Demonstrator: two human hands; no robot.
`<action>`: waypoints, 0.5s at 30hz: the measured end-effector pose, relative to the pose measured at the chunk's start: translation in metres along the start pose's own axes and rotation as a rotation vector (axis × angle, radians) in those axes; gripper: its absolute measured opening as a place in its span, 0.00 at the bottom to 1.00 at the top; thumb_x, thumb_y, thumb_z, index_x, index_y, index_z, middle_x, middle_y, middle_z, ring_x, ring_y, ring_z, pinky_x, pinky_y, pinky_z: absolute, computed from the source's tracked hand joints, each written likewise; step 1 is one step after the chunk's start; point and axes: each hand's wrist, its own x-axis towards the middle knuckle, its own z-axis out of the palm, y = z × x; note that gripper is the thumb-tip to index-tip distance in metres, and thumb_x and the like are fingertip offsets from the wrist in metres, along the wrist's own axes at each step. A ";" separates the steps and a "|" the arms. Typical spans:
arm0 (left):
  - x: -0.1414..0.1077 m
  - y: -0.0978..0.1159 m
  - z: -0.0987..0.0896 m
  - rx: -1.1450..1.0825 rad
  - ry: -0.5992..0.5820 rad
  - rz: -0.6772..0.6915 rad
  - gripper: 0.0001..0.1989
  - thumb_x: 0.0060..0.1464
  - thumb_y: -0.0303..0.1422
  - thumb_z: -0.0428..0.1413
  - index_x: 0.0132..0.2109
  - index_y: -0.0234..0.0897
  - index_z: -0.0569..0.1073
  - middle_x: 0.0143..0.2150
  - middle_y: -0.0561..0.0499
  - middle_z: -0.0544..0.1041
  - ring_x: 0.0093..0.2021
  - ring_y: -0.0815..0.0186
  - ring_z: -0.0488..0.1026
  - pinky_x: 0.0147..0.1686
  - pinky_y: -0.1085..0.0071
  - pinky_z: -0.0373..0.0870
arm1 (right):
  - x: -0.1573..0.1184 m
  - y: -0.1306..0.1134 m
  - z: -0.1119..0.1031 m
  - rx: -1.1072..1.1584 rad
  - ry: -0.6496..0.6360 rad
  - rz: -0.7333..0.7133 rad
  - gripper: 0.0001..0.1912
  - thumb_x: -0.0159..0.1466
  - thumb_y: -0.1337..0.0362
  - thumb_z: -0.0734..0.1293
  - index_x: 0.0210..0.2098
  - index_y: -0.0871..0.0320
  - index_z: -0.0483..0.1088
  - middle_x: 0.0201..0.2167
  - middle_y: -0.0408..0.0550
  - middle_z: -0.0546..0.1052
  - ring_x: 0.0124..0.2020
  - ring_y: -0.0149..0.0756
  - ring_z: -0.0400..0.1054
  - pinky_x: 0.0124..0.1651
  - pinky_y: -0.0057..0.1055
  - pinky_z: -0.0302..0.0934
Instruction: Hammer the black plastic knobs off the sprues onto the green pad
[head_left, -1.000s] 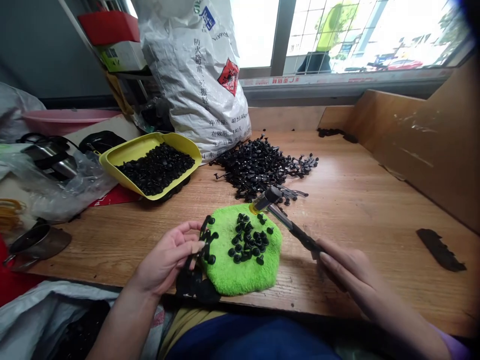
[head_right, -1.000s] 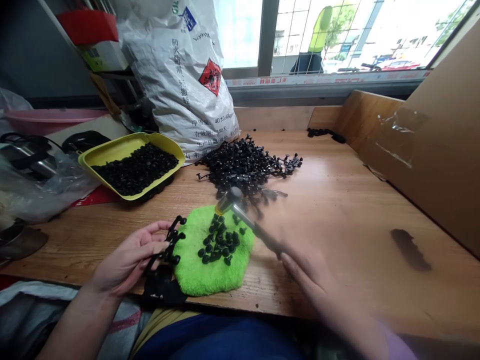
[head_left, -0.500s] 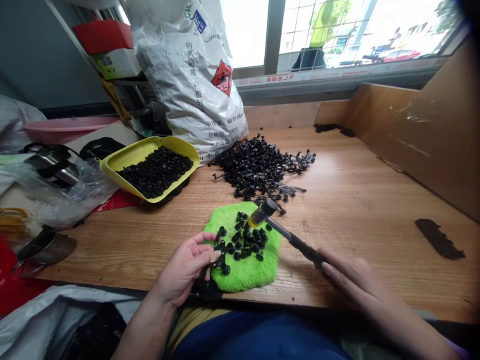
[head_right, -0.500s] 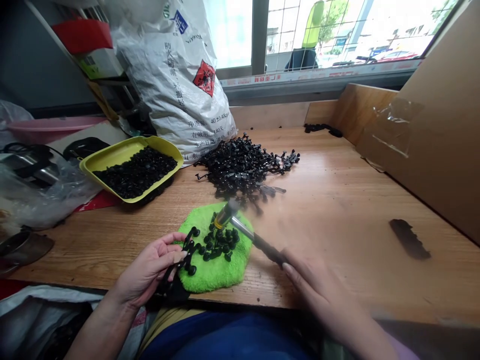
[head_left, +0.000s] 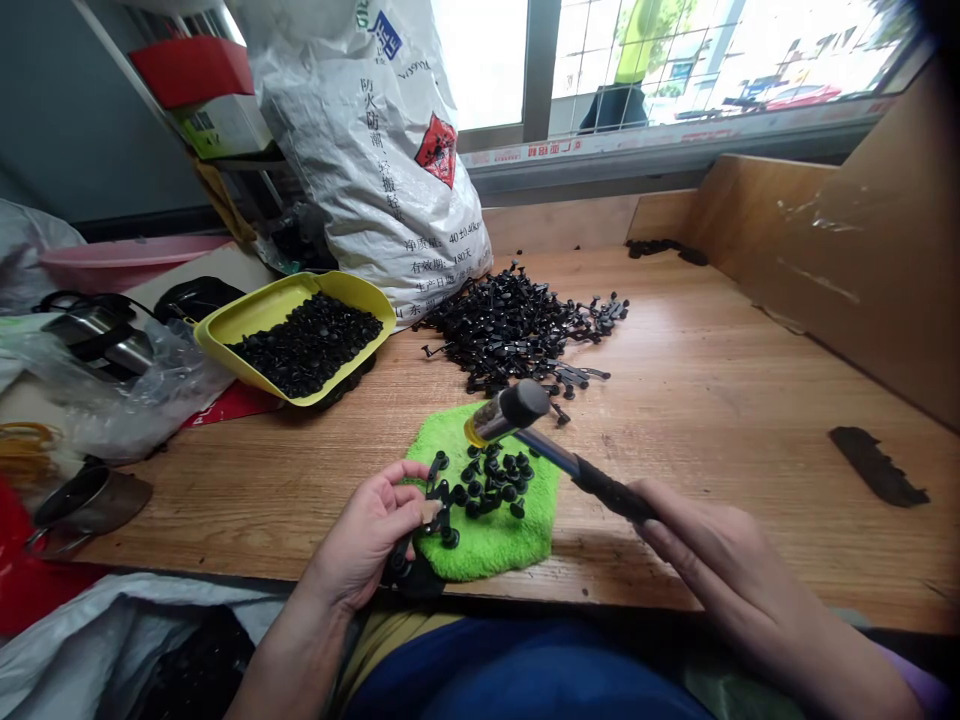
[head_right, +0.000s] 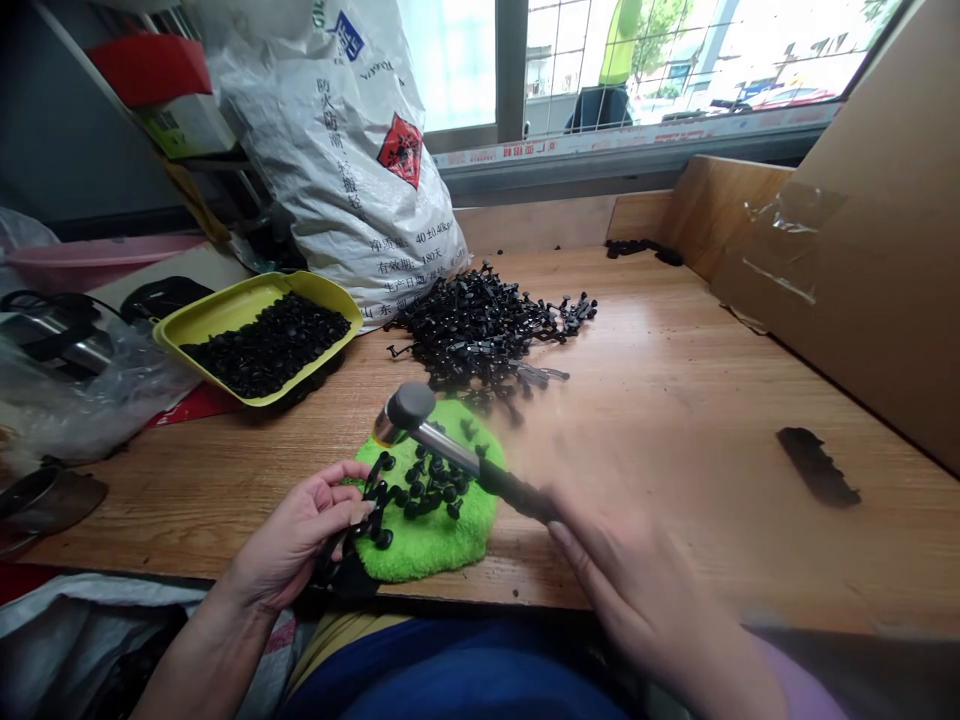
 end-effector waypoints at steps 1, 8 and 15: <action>0.000 0.001 0.000 0.005 0.004 0.000 0.21 0.41 0.33 0.62 0.41 0.36 0.63 0.20 0.60 0.63 0.15 0.77 0.56 0.12 0.83 0.54 | 0.002 -0.001 0.002 -0.043 -0.029 -0.005 0.11 0.67 0.59 0.49 0.37 0.53 0.59 0.22 0.44 0.67 0.22 0.37 0.63 0.24 0.31 0.51; 0.000 0.004 0.001 0.035 0.011 -0.013 0.20 0.41 0.33 0.62 0.40 0.36 0.63 0.19 0.60 0.65 0.14 0.79 0.53 0.11 0.85 0.51 | 0.003 -0.008 0.000 -0.116 -0.106 -0.007 0.10 0.68 0.59 0.48 0.33 0.53 0.54 0.22 0.43 0.66 0.22 0.37 0.62 0.25 0.31 0.48; 0.003 0.001 0.001 0.036 -0.002 -0.009 0.19 0.41 0.33 0.62 0.40 0.36 0.63 0.19 0.61 0.63 0.13 0.79 0.53 0.10 0.84 0.51 | 0.008 -0.010 0.008 -0.262 -0.161 -0.041 0.08 0.66 0.62 0.50 0.31 0.53 0.55 0.20 0.42 0.65 0.18 0.36 0.59 0.21 0.31 0.43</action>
